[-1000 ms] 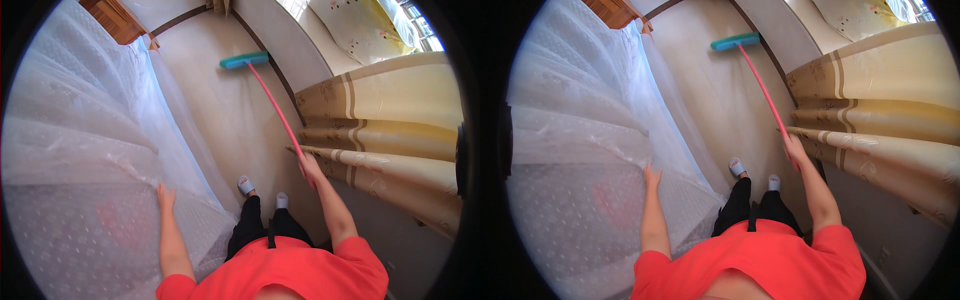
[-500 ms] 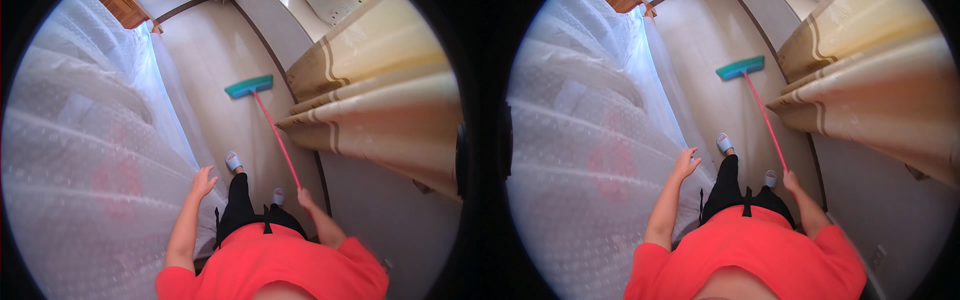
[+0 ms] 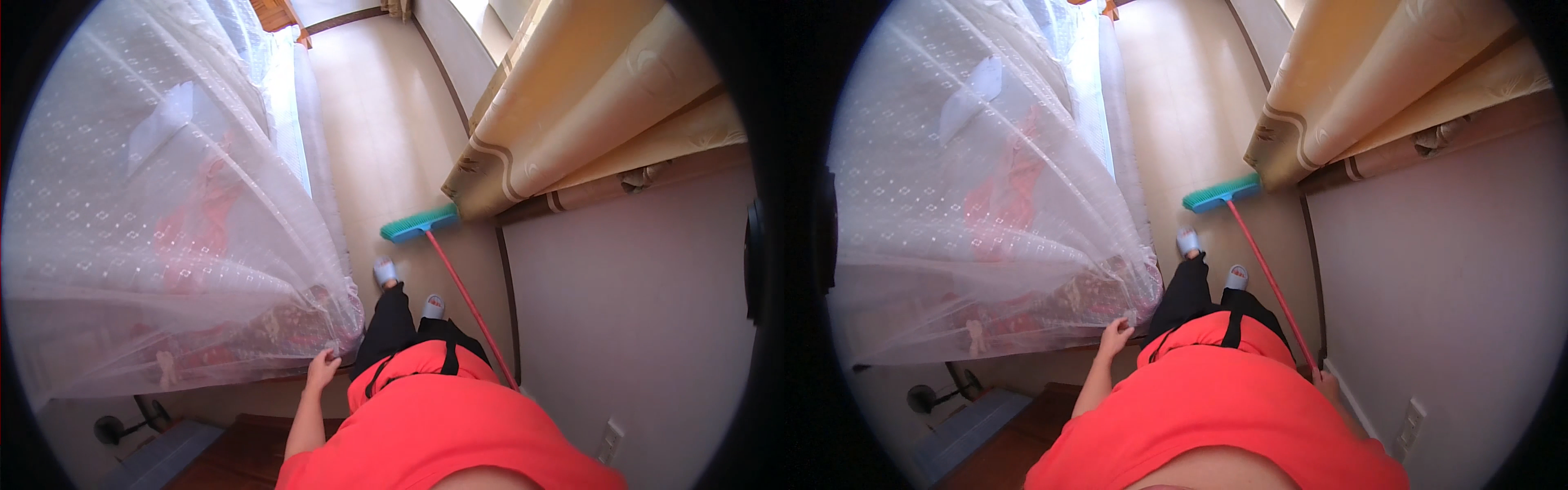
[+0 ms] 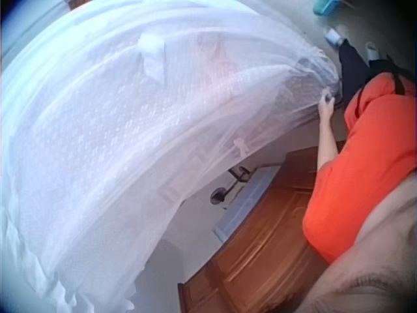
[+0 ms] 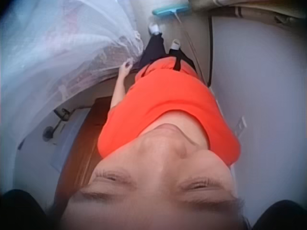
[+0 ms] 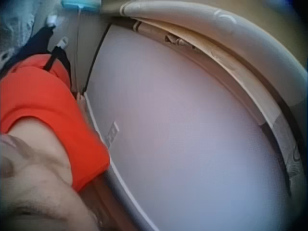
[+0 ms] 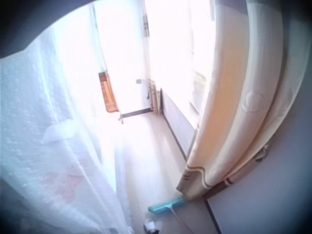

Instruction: Sweeping the floor of a bedroom and hallway with a broom and dustpan.

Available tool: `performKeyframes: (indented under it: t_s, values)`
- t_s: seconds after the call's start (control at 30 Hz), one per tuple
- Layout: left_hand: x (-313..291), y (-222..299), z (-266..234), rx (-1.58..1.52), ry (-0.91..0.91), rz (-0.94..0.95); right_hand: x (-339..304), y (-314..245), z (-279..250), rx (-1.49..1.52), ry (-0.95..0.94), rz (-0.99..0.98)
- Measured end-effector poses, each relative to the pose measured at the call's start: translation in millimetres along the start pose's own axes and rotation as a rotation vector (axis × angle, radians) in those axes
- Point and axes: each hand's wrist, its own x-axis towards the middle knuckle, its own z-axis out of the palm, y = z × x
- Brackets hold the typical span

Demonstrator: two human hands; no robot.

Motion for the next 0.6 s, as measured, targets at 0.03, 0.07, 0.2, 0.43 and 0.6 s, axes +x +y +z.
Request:
performKeyframes:
  t_s: [0.03,0.07,0.2,0.43,0.6]
  values:
    - [-15.1,-6.2,7.0,-0.014,0.036,-0.056,23.2,-1.1,-1.1,0.043,0.014,-0.094]
    - [-30.0,-12.6,12.3,-0.028,0.074,-0.115,43.4,-2.9,-3.4,0.084,0.024,-0.189]
    - [-81.3,-64.3,36.2,-0.053,0.321,-0.248,132.6,-137.1,-19.7,0.175,-0.071,-0.299]
    - [-193.0,-114.4,80.3,-0.296,0.41,-0.613,323.2,-487.2,12.3,0.374,-0.075,-0.449]
    - [-250.0,-117.2,131.8,-0.271,0.428,-0.834,399.3,-683.5,15.5,0.141,-0.043,-0.611]
